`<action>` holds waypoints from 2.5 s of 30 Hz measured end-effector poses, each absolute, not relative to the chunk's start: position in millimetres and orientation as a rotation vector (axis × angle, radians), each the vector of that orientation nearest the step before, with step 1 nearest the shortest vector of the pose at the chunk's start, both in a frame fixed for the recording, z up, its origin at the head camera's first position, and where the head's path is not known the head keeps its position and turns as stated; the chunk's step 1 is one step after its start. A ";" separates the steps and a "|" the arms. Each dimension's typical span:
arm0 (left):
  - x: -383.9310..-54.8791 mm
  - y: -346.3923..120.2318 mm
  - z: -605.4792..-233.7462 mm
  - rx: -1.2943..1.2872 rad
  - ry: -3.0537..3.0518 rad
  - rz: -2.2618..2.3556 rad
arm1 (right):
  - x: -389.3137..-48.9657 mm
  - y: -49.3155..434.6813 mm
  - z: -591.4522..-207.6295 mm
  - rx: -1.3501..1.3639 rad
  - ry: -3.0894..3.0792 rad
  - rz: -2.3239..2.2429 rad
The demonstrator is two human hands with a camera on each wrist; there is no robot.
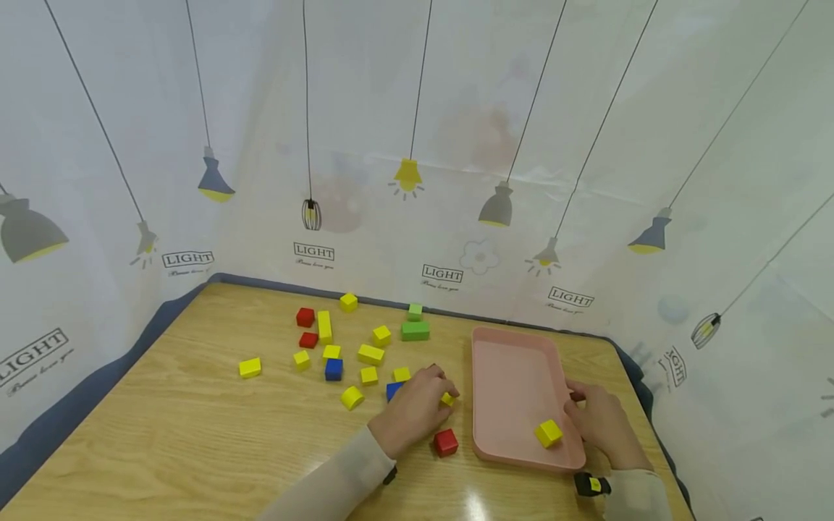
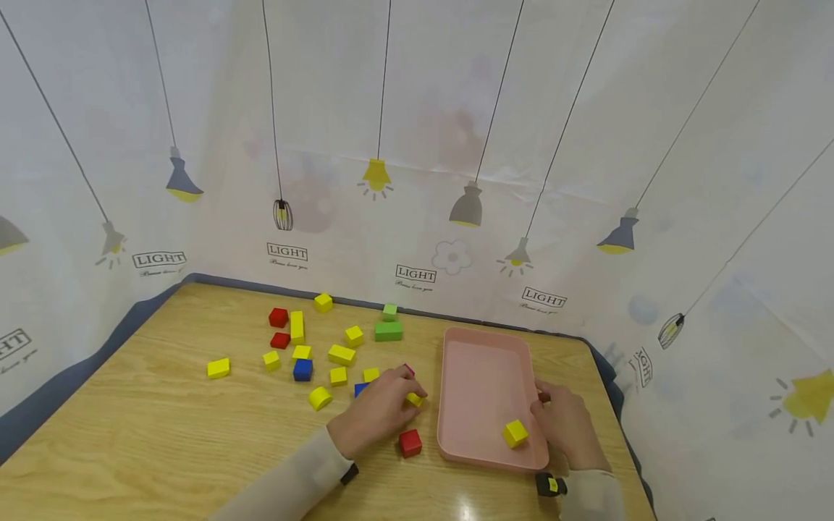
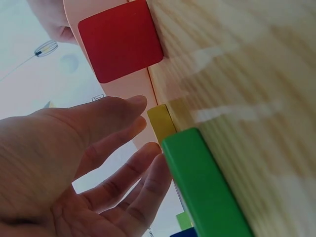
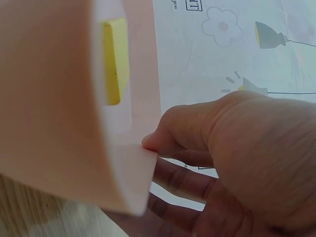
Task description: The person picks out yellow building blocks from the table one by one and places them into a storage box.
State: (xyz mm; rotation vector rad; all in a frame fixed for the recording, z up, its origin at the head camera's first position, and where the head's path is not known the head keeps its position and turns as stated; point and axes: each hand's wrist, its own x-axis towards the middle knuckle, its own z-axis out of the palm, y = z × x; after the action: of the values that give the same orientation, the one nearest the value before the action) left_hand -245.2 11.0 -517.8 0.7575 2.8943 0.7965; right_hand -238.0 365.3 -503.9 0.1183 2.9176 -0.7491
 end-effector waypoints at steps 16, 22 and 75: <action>-244.1 13.5 -521.1 0.730 2.909 0.723 | -240.0 366.3 -504.1 0.139 2.910 -0.746; -240.8 16.5 -523.2 0.702 2.900 0.692 | -239.3 367.8 -508.3 0.196 2.878 -0.721; -240.8 36.7 -484.5 0.738 2.958 0.748 | -241.2 367.2 -501.9 0.097 2.940 -0.709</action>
State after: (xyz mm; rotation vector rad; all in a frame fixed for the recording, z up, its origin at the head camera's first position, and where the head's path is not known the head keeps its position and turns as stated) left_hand -240.8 36.7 -484.5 0.7376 2.9576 0.7478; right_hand -241.2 367.2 -501.9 0.0971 2.9398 -0.7093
